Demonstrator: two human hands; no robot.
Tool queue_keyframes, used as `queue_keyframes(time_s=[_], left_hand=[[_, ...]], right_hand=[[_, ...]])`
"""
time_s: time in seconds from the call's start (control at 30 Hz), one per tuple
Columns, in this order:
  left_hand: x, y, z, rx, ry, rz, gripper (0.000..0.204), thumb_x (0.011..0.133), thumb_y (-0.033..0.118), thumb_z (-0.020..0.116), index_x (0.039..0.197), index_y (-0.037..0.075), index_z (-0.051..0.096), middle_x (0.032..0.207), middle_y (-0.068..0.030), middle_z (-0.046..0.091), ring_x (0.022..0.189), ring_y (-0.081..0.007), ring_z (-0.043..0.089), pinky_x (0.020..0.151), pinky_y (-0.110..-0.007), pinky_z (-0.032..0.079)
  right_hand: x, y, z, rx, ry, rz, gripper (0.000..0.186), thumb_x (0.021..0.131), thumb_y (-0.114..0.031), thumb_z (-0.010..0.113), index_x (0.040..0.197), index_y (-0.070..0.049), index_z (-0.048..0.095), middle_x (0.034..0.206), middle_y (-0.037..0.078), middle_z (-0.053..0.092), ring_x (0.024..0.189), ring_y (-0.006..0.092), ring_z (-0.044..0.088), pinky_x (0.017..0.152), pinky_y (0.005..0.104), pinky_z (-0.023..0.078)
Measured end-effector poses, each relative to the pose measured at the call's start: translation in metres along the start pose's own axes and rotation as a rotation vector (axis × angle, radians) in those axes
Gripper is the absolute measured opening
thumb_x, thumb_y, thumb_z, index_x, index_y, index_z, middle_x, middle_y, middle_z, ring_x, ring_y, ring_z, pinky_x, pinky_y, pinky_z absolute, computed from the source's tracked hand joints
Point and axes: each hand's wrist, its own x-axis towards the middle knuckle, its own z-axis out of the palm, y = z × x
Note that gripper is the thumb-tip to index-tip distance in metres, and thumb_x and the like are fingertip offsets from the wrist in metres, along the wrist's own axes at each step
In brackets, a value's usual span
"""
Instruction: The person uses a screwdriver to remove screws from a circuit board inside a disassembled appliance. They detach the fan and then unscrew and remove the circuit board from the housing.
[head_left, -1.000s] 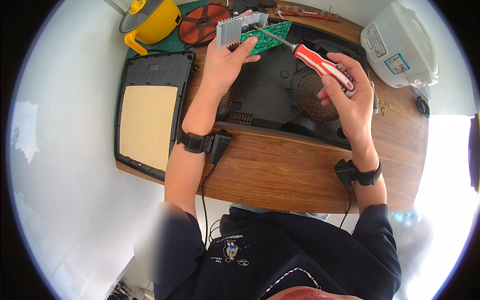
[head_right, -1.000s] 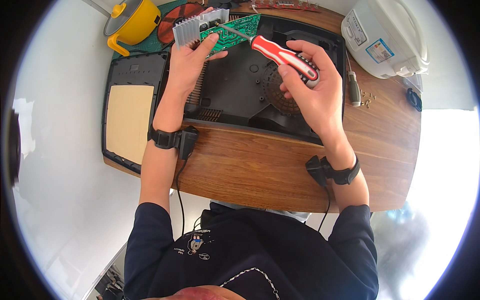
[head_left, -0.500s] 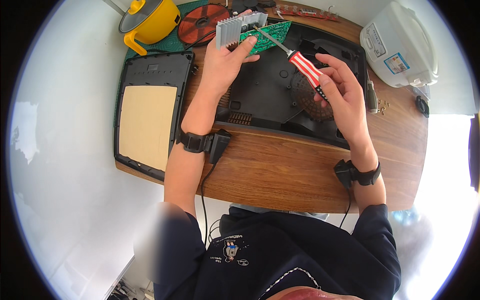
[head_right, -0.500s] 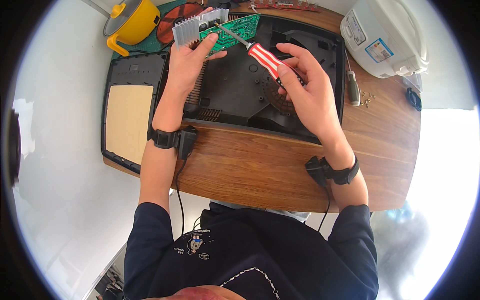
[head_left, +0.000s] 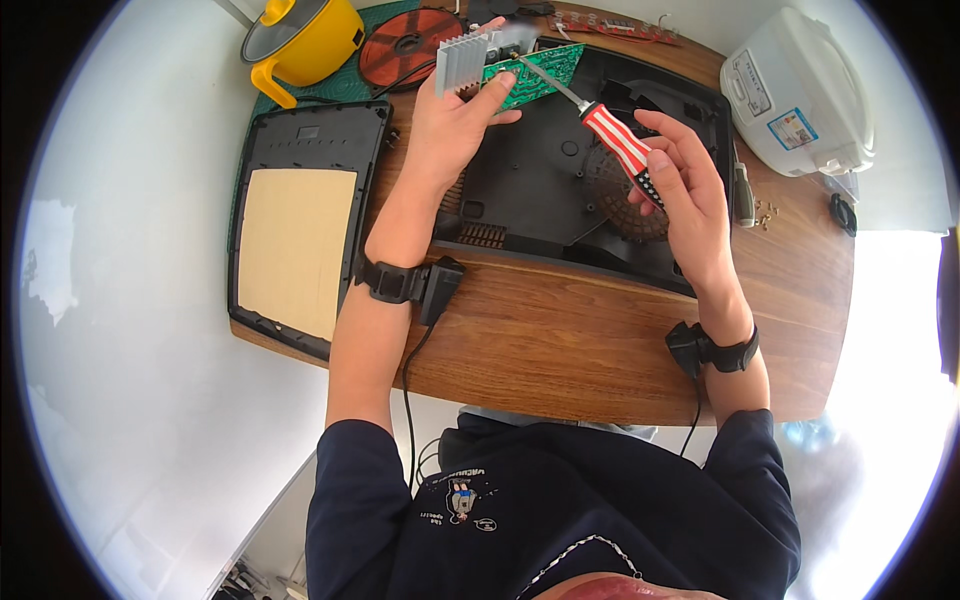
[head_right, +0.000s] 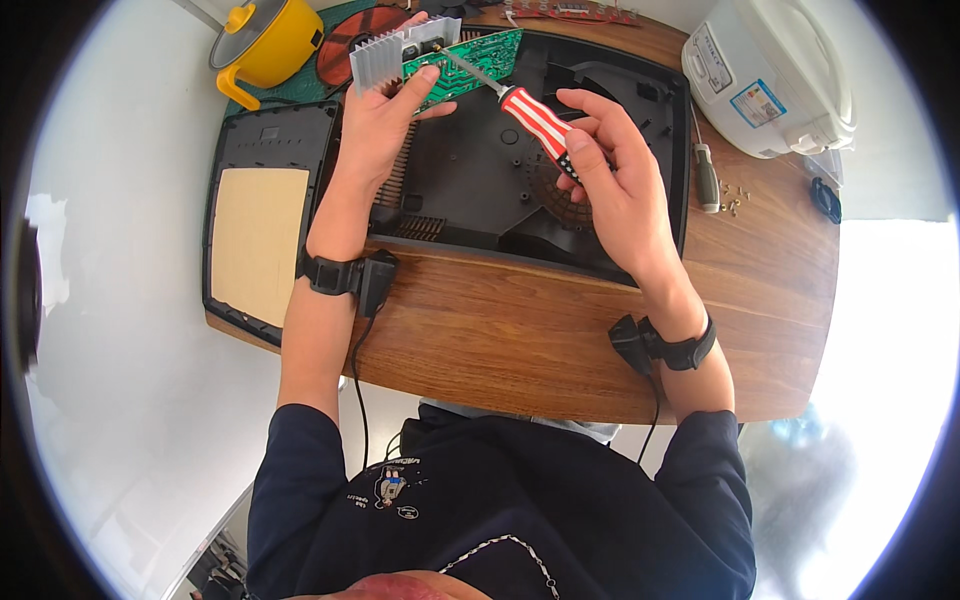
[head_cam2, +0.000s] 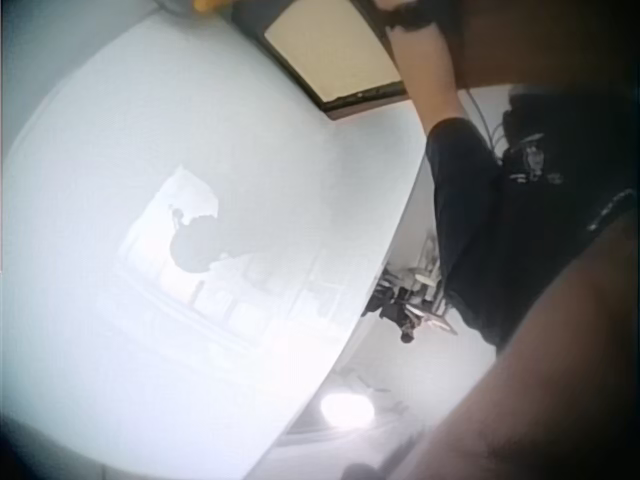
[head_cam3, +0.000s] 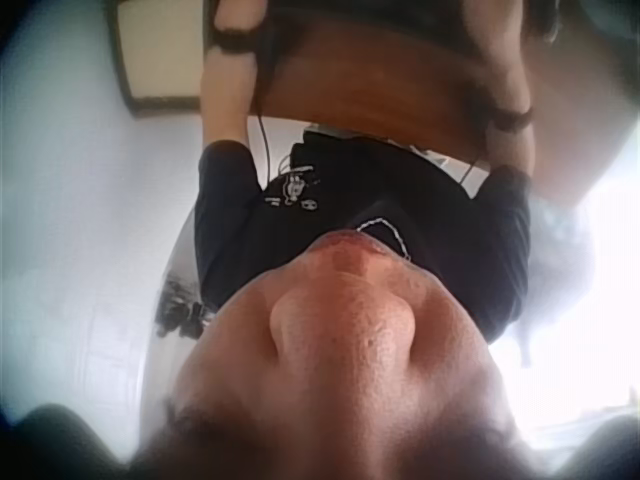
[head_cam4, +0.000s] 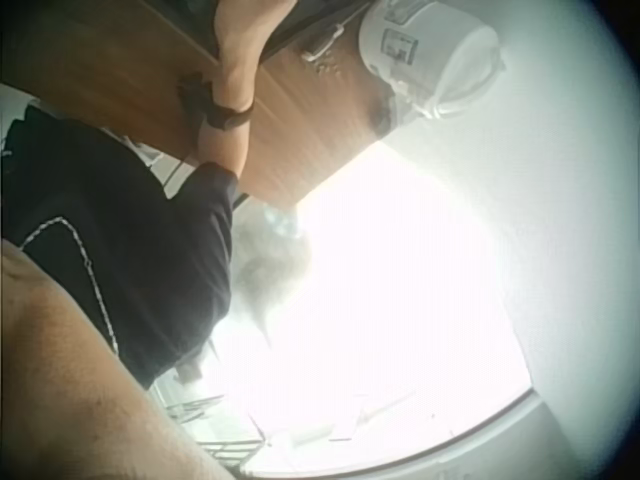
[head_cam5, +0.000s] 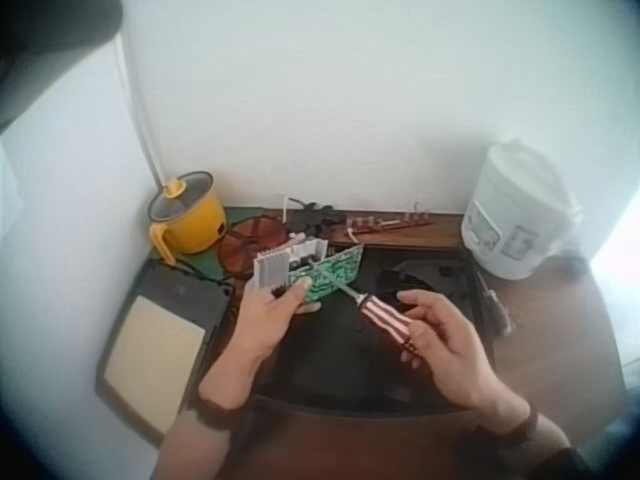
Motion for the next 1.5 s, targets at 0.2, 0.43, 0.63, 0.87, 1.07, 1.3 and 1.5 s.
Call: queue_keyframes(time_s=[0.2,0.43,0.63,0.87,1.07,1.3,1.5], left_hand=[[0.000,-0.002,-0.003,-0.008,-0.019,0.007,0.055,0.101,0.010,0.066,0.153,0.013,0.049,0.130,-0.0030,0.065,0.104,-0.0100,0.064,0.081,-0.031,0.064],[0.001,-0.002,0.000,-0.019,-0.013,-0.025,0.054,0.100,0.010,0.067,0.152,0.011,0.051,0.129,-0.0058,0.066,0.107,-0.0133,0.066,0.082,-0.033,0.064],[0.004,0.000,0.001,-0.023,0.005,-0.051,0.051,0.100,0.007,0.066,0.149,0.011,0.053,0.128,-0.0040,0.067,0.106,-0.0112,0.066,0.080,-0.031,0.064],[0.004,-0.005,-0.003,-0.018,-0.006,-0.013,0.051,0.100,0.007,0.067,0.148,0.011,0.054,0.121,-0.0036,0.069,0.100,-0.0100,0.066,0.077,-0.029,0.063],[0.003,-0.004,-0.003,-0.046,0.011,-0.022,0.047,0.099,0.007,0.067,0.145,0.010,0.056,0.114,-0.0020,0.070,0.096,-0.0094,0.067,0.075,-0.028,0.063],[0.003,-0.005,-0.003,0.007,0.014,-0.002,0.045,0.099,0.008,0.067,0.143,0.009,0.058,0.116,-0.0021,0.070,0.099,-0.0095,0.066,0.076,-0.028,0.063],[0.003,-0.007,-0.002,0.031,0.006,-0.024,0.046,0.099,0.007,0.067,0.144,0.010,0.057,0.119,-0.0012,0.069,0.100,-0.0085,0.065,0.076,-0.028,0.063]], right_hand=[[-0.004,-0.018,0.011,0.381,0.068,0.046,0.043,0.110,-0.018,0.046,0.147,0.003,0.048,0.112,0.007,0.066,0.089,0.0140,0.066,0.077,0.0263,0.052],[0.027,-0.024,0.015,0.333,0.035,0.131,0.026,0.098,-0.022,0.069,0.108,-0.001,0.060,0.089,0.002,0.059,0.069,0.0089,0.052,0.061,0.0260,0.040],[0.081,-0.026,0.041,0.042,0.008,0.109,0.023,0.092,-0.027,0.071,0.087,-0.005,0.064,0.071,0.003,0.064,0.063,0.0077,0.059,0.052,0.0248,0.043],[0.109,0.002,0.064,-0.196,0.099,-0.075,0.026,0.093,-0.027,0.073,0.103,-0.003,0.073,0.074,0.001,0.066,0.065,0.0072,0.060,0.054,0.0246,0.045],[0.105,-0.001,0.071,-0.420,0.165,-0.142,0.025,0.091,-0.026,0.076,0.103,-0.005,0.078,0.079,0.002,0.072,0.071,0.0089,0.063,0.067,0.0269,0.051],[0.110,0.004,0.073,-0.468,0.218,-0.276,0.028,0.087,-0.028,0.077,0.102,-0.004,0.078,0.081,0.009,0.074,0.072,0.0168,0.068,0.072,0.0317,0.054],[0.112,0.002,0.071,-0.583,0.215,-0.378,0.030,0.087,-0.028,0.079,0.104,-0.004,0.077,0.083,0.010,0.075,0.072,0.0171,0.069,0.072,0.0316,0.055]])
